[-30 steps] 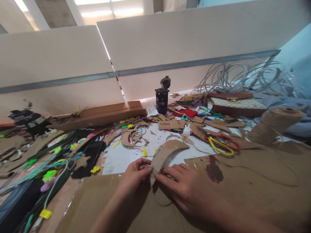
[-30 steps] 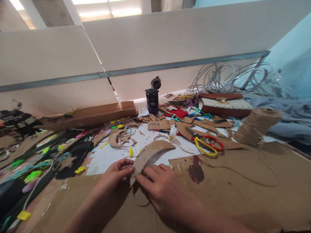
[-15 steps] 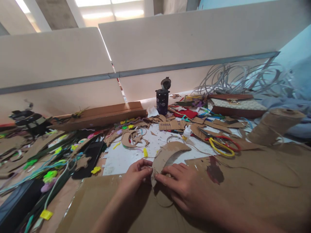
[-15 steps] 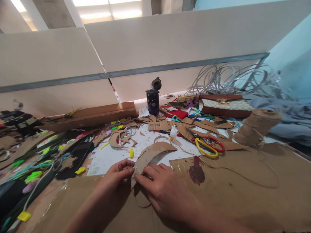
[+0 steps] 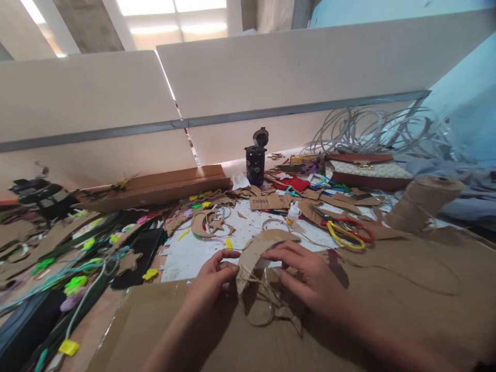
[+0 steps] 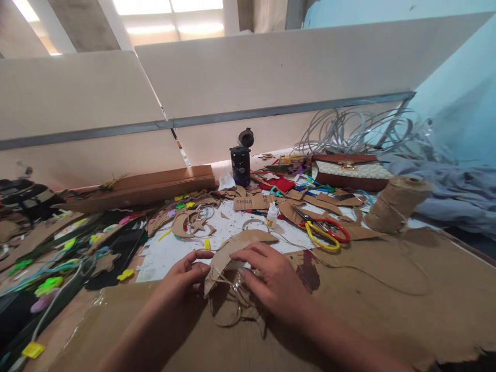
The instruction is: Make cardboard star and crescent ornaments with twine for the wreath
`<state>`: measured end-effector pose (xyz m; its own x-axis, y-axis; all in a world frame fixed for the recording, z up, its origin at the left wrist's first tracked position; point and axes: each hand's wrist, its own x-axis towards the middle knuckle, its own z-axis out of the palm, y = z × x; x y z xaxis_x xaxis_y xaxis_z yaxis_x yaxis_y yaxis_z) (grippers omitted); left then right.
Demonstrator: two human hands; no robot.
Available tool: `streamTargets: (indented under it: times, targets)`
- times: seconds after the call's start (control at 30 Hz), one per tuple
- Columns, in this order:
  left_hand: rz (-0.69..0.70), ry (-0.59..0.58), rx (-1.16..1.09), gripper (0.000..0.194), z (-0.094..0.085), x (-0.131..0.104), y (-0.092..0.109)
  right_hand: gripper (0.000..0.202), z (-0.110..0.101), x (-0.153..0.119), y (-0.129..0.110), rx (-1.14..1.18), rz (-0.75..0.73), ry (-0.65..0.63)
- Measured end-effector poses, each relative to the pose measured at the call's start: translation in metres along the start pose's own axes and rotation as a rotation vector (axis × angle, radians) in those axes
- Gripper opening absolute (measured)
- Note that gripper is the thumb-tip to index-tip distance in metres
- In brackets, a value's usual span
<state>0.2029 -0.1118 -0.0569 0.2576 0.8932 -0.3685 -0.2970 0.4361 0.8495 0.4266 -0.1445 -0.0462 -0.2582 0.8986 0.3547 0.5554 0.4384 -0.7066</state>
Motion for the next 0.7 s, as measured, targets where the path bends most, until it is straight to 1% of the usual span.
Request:
streamTargets:
  times: [0.07, 0.13, 0.23, 0.37, 0.43, 0.5, 0.57, 0.7]
  targets:
    - [0.004, -0.015, 0.064, 0.047, -0.001, 0.002, 0.007, 0.028, -0.003, 0.004, 0.0, -0.019, 0.006, 0.014]
    - [0.015, -0.035, 0.164, 0.048, -0.001, 0.004, 0.017, 0.03, -0.007, 0.011, 0.0, -0.05, -0.006, 0.028]
    - [0.073, -0.048, 0.301, 0.045, 0.005, 0.004, 0.034, 0.041, -0.011, 0.021, 0.003, -0.085, -0.025, -0.011]
    - [0.166, -0.074, 0.398, 0.042, 0.025, -0.006, 0.056, 0.063, -0.015, 0.035, 0.005, -0.142, -0.081, -0.101]
    - [0.203, -0.093, 0.439, 0.041, 0.038, -0.015, 0.066, 0.074, -0.016, 0.043, 0.004, -0.158, -0.131, -0.112]
    - [0.24, -0.115, 0.477, 0.039, 0.051, -0.023, 0.077, 0.079, -0.018, 0.051, 0.0, -0.149, -0.17, -0.088]
    - [0.287, -0.135, 0.511, 0.036, 0.062, -0.031, 0.087, 0.073, -0.022, 0.059, -0.006, -0.119, -0.185, -0.048]
    - [0.387, -0.166, 0.543, 0.03, 0.08, -0.047, 0.102, 0.049, -0.035, 0.072, -0.025, -0.025, -0.201, 0.029]
